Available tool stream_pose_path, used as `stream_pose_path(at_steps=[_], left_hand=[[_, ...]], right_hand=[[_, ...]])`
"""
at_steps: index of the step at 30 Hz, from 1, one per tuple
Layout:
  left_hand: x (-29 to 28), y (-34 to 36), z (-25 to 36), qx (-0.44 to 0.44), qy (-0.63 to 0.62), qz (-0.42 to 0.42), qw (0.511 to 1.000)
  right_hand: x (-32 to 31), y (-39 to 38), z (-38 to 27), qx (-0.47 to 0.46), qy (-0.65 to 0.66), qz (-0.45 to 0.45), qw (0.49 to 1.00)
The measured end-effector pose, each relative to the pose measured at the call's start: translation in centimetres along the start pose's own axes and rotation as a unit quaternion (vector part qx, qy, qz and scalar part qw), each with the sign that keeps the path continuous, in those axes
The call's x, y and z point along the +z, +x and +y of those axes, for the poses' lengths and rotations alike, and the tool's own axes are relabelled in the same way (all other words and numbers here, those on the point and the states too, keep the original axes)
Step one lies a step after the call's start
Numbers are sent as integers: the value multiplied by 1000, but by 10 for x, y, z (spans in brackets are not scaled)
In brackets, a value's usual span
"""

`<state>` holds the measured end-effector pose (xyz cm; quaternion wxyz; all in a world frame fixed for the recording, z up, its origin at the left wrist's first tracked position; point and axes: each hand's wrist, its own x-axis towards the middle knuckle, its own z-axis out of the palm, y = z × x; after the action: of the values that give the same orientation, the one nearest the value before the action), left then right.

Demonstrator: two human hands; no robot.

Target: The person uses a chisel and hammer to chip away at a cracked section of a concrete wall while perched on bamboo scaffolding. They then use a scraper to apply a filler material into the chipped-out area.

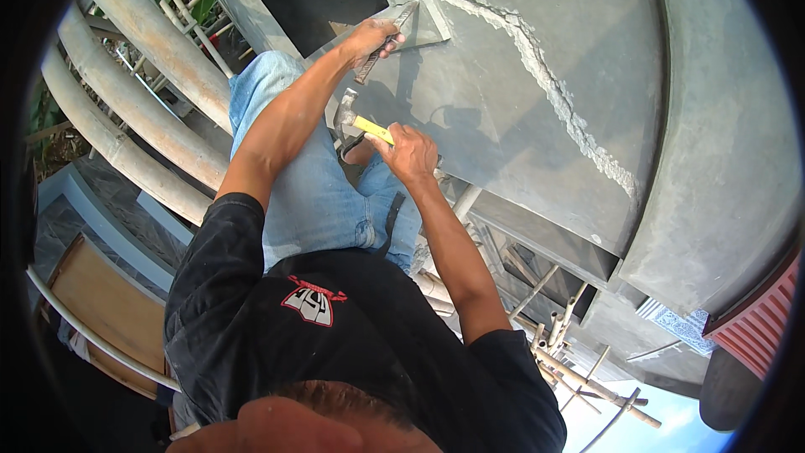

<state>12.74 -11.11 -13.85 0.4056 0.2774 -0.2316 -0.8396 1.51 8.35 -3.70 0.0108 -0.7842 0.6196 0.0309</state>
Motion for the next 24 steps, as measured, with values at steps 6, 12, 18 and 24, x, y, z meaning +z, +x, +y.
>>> stream_pose_path(at_steps=[6, 12, 18, 24], left_hand=[[2, 0, 0, 5, -7, 15, 1000], [-1, 1, 0, -2, 12, 12, 1000], [-1, 2, 0, 5, 18, 13, 1000], [4, -1, 3, -7, 25, 16, 1000]], right_hand=[[6, 1, 0, 8, -4, 2, 1000], [6, 3, -3, 20, -11, -6, 1000], [7, 2, 0, 7, -15, -16, 1000], [2, 4, -2, -9, -19, -3, 1000]])
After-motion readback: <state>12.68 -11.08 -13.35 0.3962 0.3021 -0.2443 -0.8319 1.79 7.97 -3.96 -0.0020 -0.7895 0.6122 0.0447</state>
